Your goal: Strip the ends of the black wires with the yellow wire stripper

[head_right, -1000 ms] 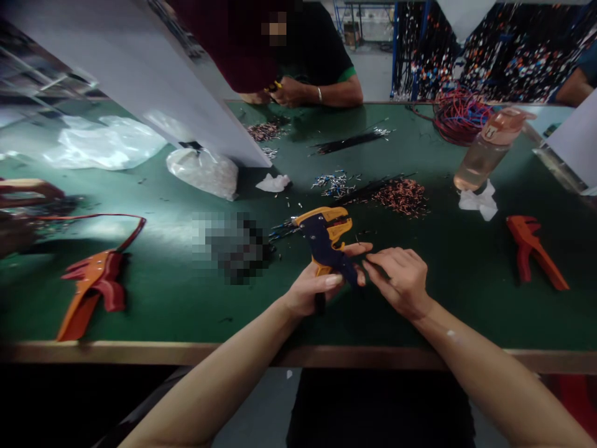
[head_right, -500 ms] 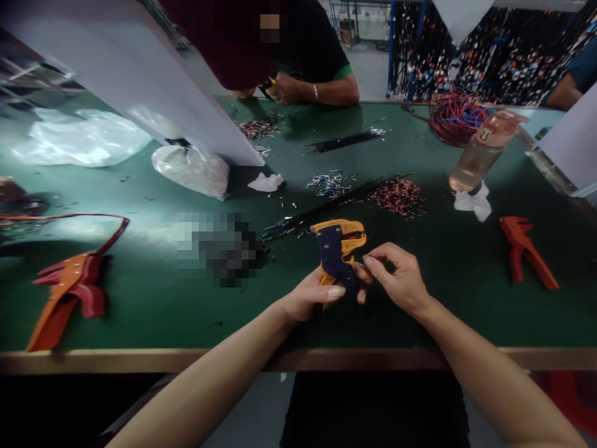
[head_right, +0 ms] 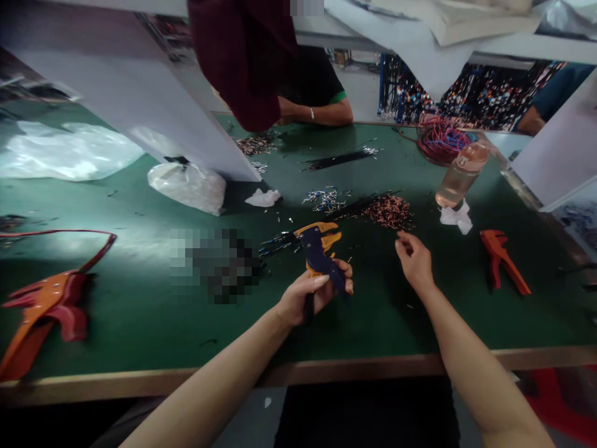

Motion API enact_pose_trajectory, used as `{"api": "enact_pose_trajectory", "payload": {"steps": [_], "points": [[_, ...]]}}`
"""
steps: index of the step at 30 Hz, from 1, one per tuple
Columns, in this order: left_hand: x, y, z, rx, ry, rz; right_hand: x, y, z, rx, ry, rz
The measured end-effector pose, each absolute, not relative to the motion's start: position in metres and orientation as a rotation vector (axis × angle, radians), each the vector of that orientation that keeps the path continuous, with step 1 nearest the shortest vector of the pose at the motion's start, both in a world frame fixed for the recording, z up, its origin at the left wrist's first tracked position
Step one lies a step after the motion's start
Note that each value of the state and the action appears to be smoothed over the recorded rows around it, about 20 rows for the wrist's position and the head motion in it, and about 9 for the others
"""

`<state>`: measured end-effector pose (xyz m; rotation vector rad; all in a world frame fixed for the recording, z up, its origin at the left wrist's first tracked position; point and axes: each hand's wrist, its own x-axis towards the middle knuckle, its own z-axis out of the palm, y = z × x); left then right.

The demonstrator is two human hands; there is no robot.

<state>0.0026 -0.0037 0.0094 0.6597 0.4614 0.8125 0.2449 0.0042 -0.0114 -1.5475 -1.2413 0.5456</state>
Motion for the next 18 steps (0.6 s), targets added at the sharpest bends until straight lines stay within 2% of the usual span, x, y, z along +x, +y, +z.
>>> {"api": "enact_pose_trajectory", "payload": {"steps": [9,14,18], "points": [[-0.006,0.004,0.014,0.558,0.438,0.901,0.216,-0.019,-0.015,-1.018,-1.931,0.688],[-0.004,0.005,0.009,0.551,0.48,0.894,0.216,-0.027,-0.001,-0.906,-1.905,0.647],[0.002,0.003,0.005,0.615,0.477,0.848,0.214,-0.03,0.004,-1.015,-1.76,0.633]]}}
